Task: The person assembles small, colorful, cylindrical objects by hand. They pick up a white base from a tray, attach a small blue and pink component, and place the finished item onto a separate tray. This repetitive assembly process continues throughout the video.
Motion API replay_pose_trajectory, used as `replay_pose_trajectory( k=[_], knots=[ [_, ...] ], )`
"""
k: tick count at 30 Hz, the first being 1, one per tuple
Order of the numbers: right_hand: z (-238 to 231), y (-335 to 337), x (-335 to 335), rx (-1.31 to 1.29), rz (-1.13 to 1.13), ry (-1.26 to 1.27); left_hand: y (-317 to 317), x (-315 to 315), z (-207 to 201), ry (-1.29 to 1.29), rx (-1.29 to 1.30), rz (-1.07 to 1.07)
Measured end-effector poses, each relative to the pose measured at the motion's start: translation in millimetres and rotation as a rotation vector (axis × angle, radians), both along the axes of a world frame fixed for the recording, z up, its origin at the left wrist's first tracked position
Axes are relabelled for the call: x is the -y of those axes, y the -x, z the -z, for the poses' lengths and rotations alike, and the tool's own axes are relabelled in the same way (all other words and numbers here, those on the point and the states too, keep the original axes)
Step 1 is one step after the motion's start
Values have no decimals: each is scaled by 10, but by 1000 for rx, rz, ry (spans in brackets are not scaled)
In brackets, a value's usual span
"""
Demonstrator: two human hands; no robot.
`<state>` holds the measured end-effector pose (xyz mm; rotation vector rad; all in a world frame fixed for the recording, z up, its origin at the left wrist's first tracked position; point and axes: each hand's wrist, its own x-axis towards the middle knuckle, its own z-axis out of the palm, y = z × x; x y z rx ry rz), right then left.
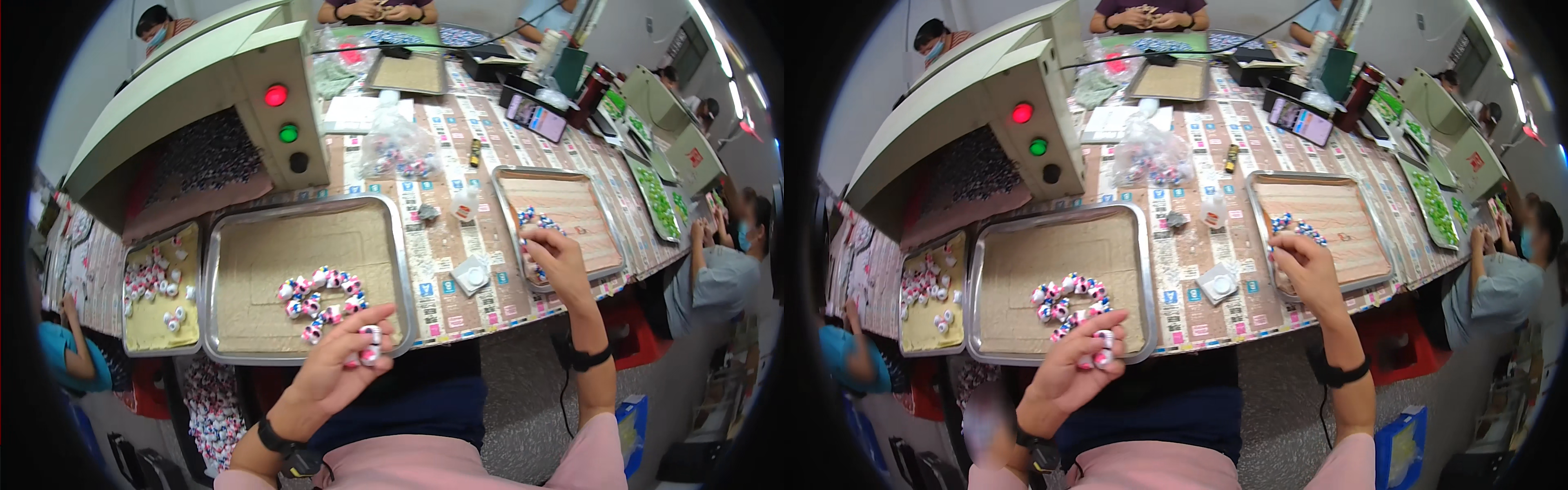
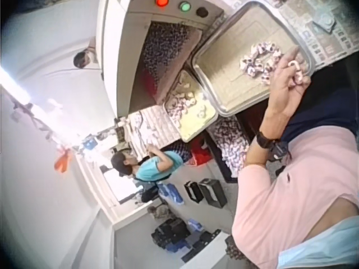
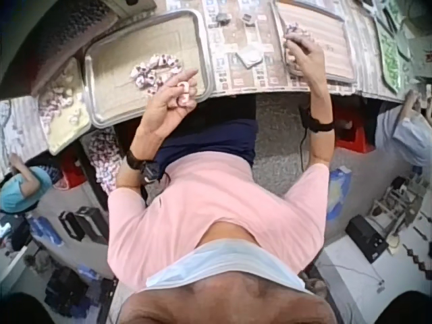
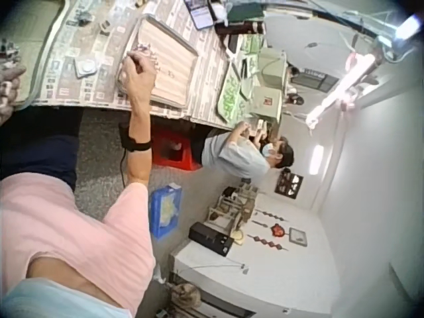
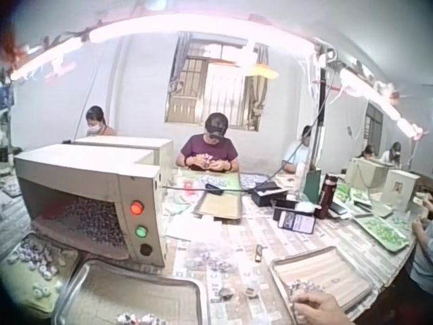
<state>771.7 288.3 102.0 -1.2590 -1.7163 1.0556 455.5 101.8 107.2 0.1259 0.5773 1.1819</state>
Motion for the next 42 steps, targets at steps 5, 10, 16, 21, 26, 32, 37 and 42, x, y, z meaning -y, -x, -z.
replay_pose_trajectory(
  k=[5, 10, 16, 21, 26, 32, 37, 42],
  knots=[
    [-190, 203, 517, -252, -93, 346, -162, 0, 41, -51, 87, 96],
    [-155, 314, 626, -223, -143, 323, -246, 59, 68, -85, 71, 103],
    [-91, 396, 591, 80, -98, -28, -273, 139, 116, -43, 7, 96],
    [-71, 509, 541, 272, -117, -203, -299, 170, 145, 8, 13, 86],
    [1, 610, 456, 404, -144, -298, -314, 186, 160, -16, 40, 122],
    [47, 621, 414, 481, -171, -353, -332, 203, 190, -13, 25, 124],
    [-34, 648, 526, 370, -138, -326, -359, 158, 179, -22, 20, 141],
    [-311, 741, 888, 146, -217, -166, -391, 128, 167, -23, -41, 112]
  ],
)
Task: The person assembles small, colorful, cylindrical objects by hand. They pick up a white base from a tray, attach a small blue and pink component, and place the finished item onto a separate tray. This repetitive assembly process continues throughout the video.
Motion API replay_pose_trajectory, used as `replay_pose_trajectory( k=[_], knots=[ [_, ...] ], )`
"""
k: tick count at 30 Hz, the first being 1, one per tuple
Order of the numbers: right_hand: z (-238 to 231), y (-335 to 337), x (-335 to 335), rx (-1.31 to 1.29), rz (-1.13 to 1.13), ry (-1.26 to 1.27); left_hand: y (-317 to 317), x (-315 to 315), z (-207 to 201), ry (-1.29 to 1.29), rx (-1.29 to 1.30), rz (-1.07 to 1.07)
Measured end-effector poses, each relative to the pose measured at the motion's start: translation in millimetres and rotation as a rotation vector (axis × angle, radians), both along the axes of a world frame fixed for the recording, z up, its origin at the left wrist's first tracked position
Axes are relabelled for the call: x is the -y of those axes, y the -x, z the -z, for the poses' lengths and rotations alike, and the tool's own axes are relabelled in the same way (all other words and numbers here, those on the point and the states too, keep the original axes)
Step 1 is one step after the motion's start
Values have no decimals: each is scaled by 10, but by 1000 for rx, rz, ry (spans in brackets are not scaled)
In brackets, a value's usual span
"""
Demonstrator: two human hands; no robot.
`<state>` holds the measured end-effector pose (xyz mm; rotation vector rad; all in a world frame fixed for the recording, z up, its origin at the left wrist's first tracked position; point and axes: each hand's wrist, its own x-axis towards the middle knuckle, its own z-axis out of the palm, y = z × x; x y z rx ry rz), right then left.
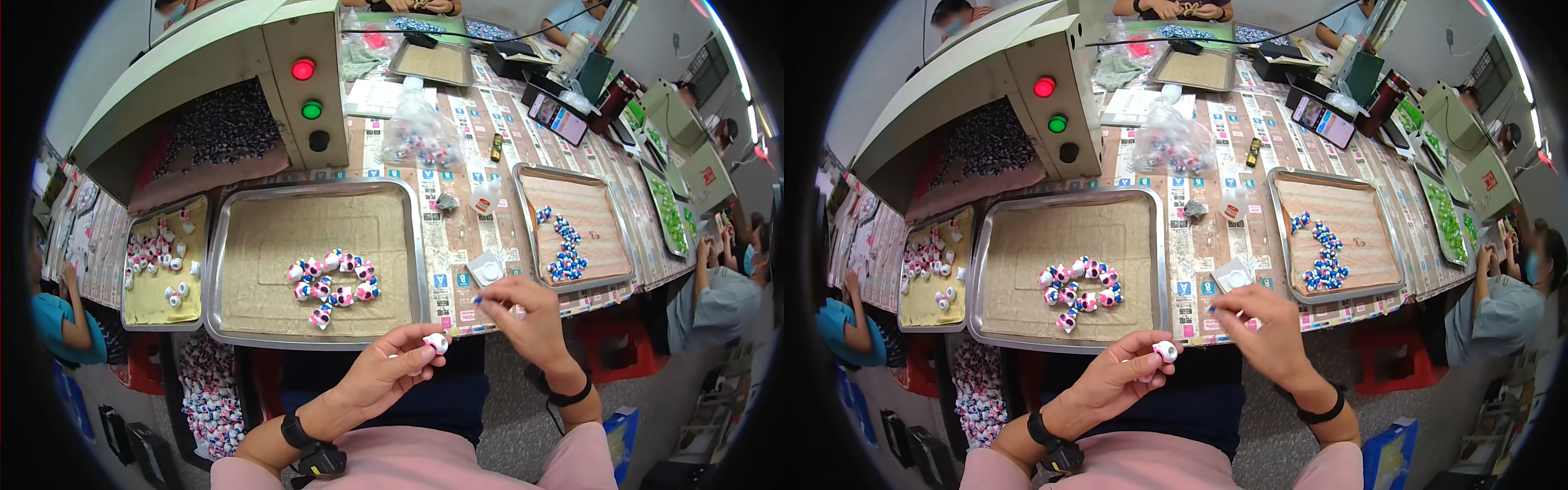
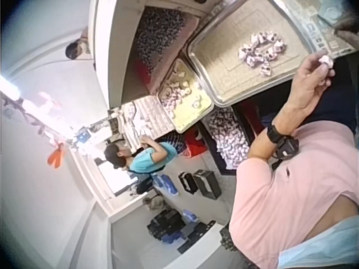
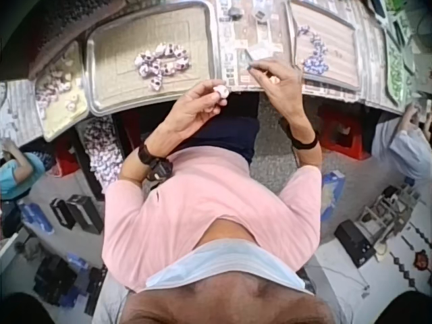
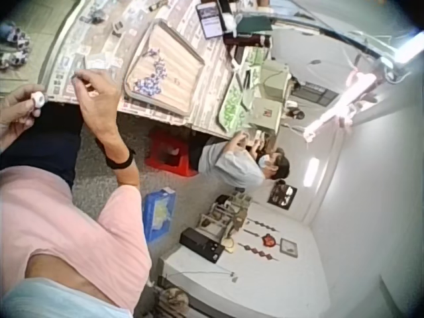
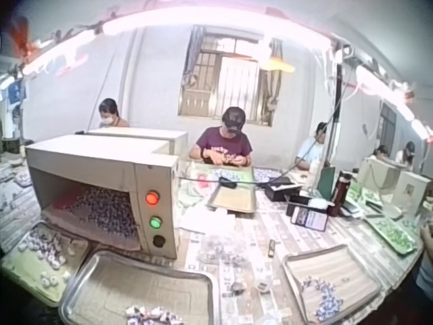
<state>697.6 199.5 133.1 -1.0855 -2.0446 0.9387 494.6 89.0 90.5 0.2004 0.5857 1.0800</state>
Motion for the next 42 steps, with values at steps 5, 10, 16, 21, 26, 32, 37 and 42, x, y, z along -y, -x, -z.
replay_pose_trajectory(
  k=[5, 10, 16, 21, 26, 32, 37, 42],
  knots=[
    [-18, -5, 295, -216, -142, 277, -35, -4, 16, 0, -26, -22],
    [34, 26, 359, -242, -163, 295, -49, -8, -28, -6, -56, 4],
    [51, 38, 354, -212, -232, 235, -48, 35, 3, -13, -112, -21],
    [103, 45, 379, -225, -234, 167, -73, 54, -4, -45, -232, -57],
    [62, 44, 347, -244, -223, 204, -56, -18, -61, -87, -331, -22],
    [-43, -72, -10, -39, -180, 27, 280, -101, -169, -192, -748, 1],
    [362, -707, -1017, 314, 170, -393, 566, -157, -81, -501, -1421, -99],
    [525, -773, -1403, 484, 203, -367, 614, -177, -91, -581, -1677, -96]
  ],
)
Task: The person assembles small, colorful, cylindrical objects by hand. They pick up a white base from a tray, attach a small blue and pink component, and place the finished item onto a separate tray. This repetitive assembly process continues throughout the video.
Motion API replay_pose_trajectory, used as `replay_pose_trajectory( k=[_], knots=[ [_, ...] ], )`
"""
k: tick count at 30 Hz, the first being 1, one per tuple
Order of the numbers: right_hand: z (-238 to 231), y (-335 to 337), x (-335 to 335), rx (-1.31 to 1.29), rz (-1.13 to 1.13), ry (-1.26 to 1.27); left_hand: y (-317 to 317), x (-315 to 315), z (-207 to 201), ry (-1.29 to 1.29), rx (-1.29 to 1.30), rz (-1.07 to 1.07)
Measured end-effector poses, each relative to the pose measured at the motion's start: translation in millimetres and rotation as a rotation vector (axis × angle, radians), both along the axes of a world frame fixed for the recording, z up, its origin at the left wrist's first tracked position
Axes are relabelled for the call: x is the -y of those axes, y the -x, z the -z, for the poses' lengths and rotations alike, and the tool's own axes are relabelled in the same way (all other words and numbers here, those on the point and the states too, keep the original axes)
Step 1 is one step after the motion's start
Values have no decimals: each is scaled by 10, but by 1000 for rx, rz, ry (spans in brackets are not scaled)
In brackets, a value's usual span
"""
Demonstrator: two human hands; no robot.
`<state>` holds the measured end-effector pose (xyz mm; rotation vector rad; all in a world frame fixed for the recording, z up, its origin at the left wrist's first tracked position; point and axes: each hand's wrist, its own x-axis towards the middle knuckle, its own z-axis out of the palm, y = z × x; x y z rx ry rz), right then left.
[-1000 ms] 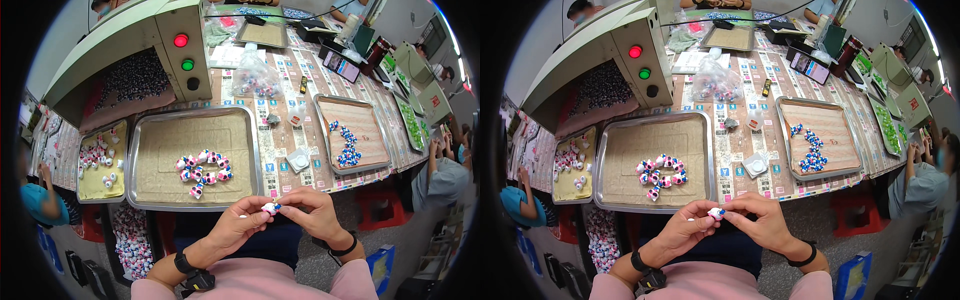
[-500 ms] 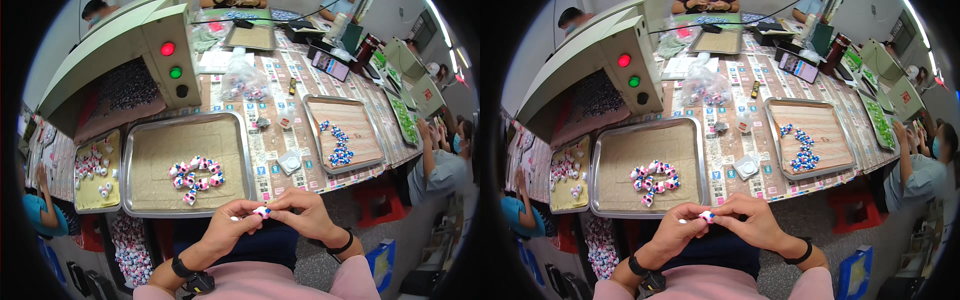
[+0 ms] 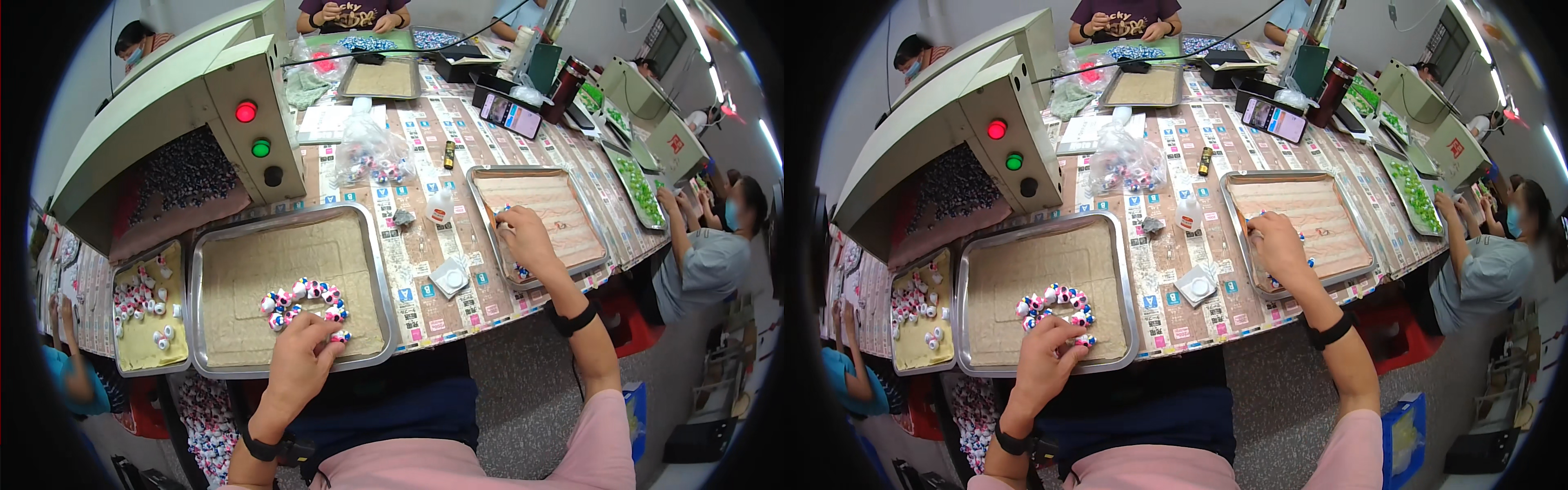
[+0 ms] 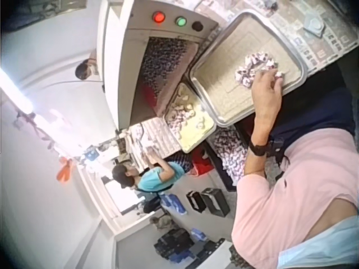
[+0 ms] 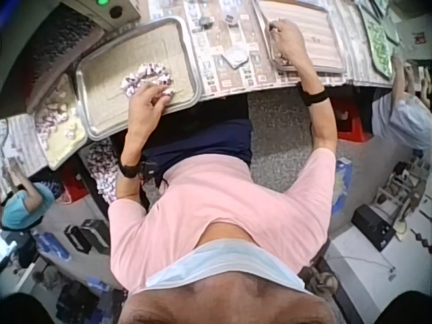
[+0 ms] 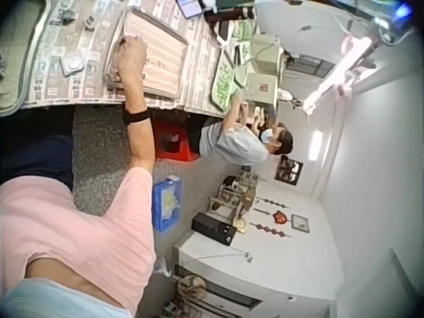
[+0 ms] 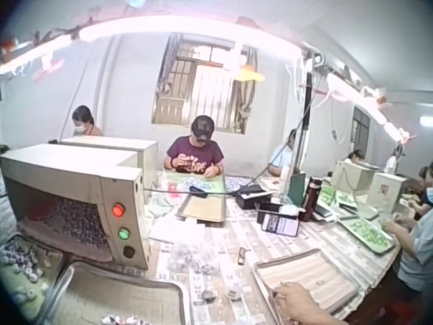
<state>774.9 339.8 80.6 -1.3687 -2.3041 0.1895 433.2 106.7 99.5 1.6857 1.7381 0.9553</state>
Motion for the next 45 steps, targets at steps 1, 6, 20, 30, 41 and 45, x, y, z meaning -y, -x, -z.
replay_pose_trajectory(
  k=[1, 6, 20, 30, 41, 45],
  knots=[
    [29, 23, -40, -19, 12, 34, -2, 7, -9, -13, 17, -21],
    [74, 58, -163, -15, 55, 81, -8, 38, -54, -156, 129, -33],
    [-368, 262, 917, -920, 38, 847, -246, 292, 81, 525, 1796, 65],
    [-293, 388, 1182, -797, -42, 683, -435, 299, -55, 521, 1531, 79],
    [-128, 603, 986, -268, -134, 147, -468, 339, -17, 571, 1577, 136],
    [-109, 629, 957, -172, -156, 97, -447, 328, -18, 597, 1545, 116]
  ],
)
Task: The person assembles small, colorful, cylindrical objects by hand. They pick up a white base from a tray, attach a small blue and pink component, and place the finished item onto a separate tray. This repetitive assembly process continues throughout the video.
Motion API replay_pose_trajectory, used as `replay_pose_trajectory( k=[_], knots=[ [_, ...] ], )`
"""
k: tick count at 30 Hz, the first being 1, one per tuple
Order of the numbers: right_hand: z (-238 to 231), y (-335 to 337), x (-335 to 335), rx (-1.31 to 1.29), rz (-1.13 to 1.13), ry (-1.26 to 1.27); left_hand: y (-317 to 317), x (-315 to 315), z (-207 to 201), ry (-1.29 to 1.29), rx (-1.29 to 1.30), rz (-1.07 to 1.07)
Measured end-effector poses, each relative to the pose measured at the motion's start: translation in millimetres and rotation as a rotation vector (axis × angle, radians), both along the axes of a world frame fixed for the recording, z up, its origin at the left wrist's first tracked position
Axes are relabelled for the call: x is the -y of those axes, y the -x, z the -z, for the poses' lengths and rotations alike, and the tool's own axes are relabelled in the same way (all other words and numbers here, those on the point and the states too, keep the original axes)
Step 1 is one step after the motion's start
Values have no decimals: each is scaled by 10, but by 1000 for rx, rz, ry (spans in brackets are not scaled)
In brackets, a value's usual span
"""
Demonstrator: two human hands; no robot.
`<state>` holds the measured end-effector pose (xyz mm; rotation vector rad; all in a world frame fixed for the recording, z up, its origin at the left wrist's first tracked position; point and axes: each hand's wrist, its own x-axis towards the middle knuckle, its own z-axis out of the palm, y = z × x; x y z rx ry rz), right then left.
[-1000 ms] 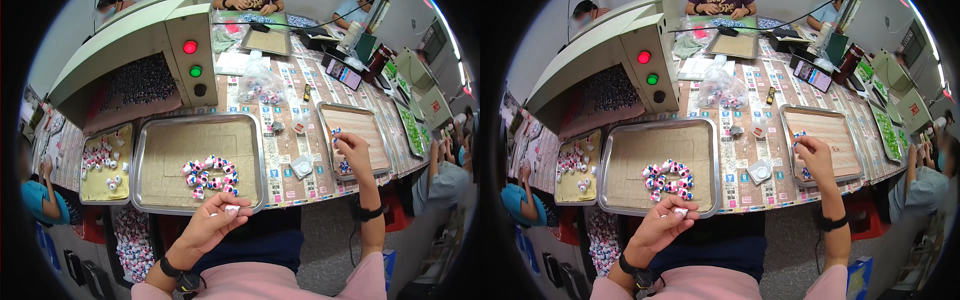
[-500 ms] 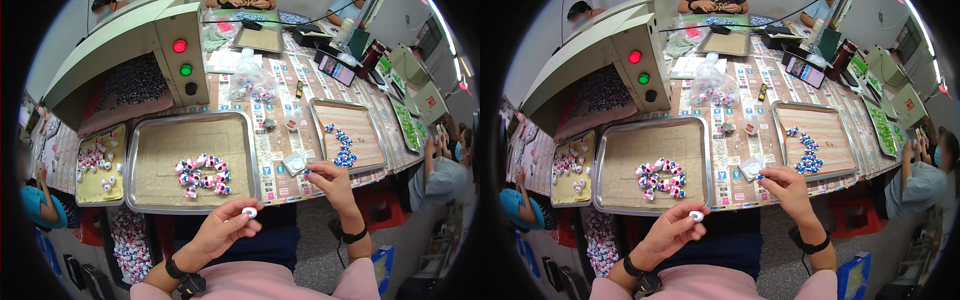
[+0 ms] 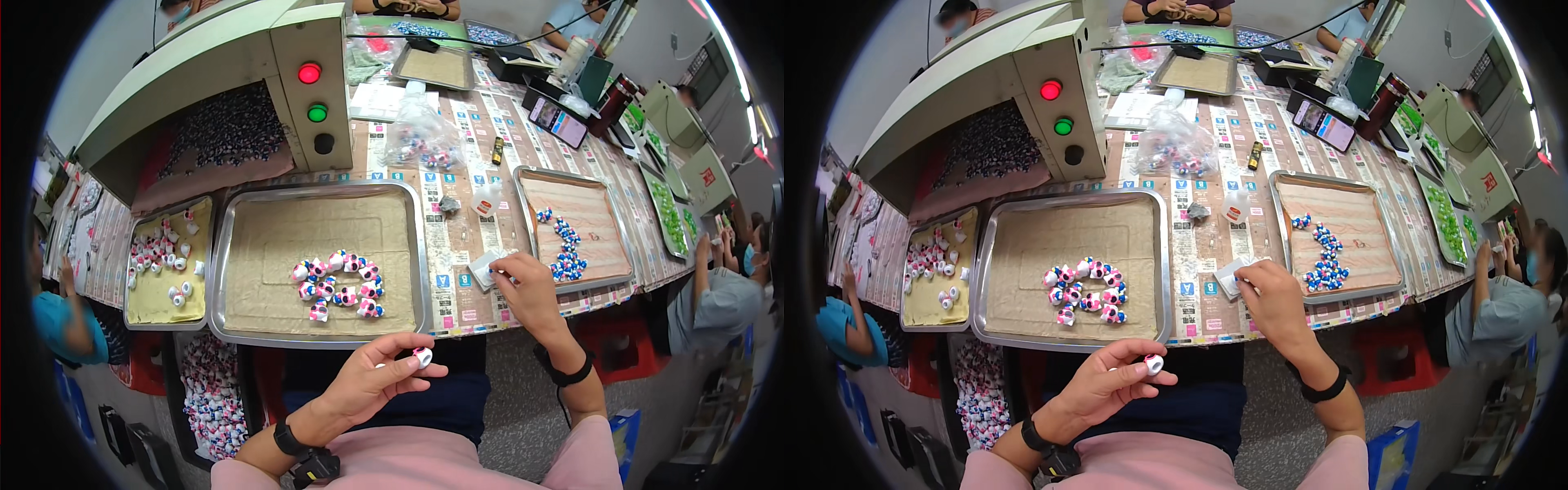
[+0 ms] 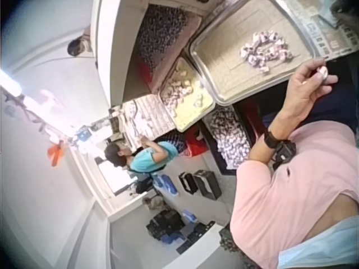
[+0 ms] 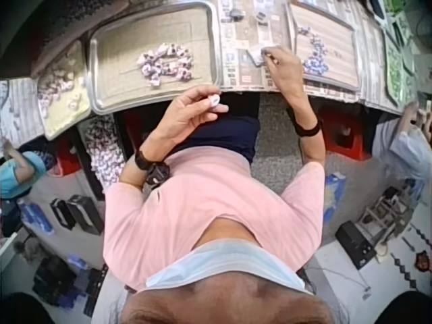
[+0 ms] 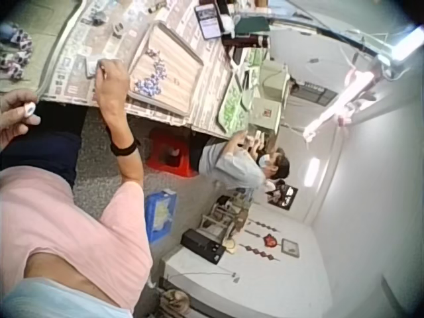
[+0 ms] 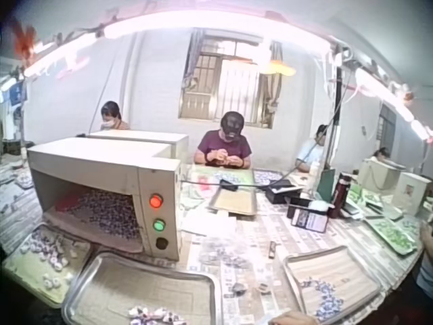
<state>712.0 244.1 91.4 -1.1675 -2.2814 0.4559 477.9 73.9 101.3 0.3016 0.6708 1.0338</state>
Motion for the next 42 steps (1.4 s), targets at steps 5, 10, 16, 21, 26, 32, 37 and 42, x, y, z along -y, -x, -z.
replay_pose_trajectory(
  k=[5, 10, 16, 21, 26, 32, 37, 42],
  knots=[
    [4, -22, 12, -11, 10, 26, -17, -24, -56, 11, -42, -5],
    [-134, 33, 159, -179, 36, 97, -52, -76, -30, 7, -67, 25],
    [-366, 120, 608, -390, -109, 386, -106, -96, -6, 25, -34, -59],
    [-323, 174, 892, -586, -157, 624, -142, -108, 9, 43, -3, -58],
    [-275, 231, 955, -652, -156, 676, -173, -100, -8, 44, -51, -78],
    [-220, 257, 970, -644, -169, 738, -195, -74, 24, 59, -73, -87],
    [-203, 270, 982, -637, -205, 739, -195, -57, 62, 48, -111, -90],
    [-199, 224, 935, -511, -308, 534, -194, -52, 32, 16, -200, -78]
  ],
)
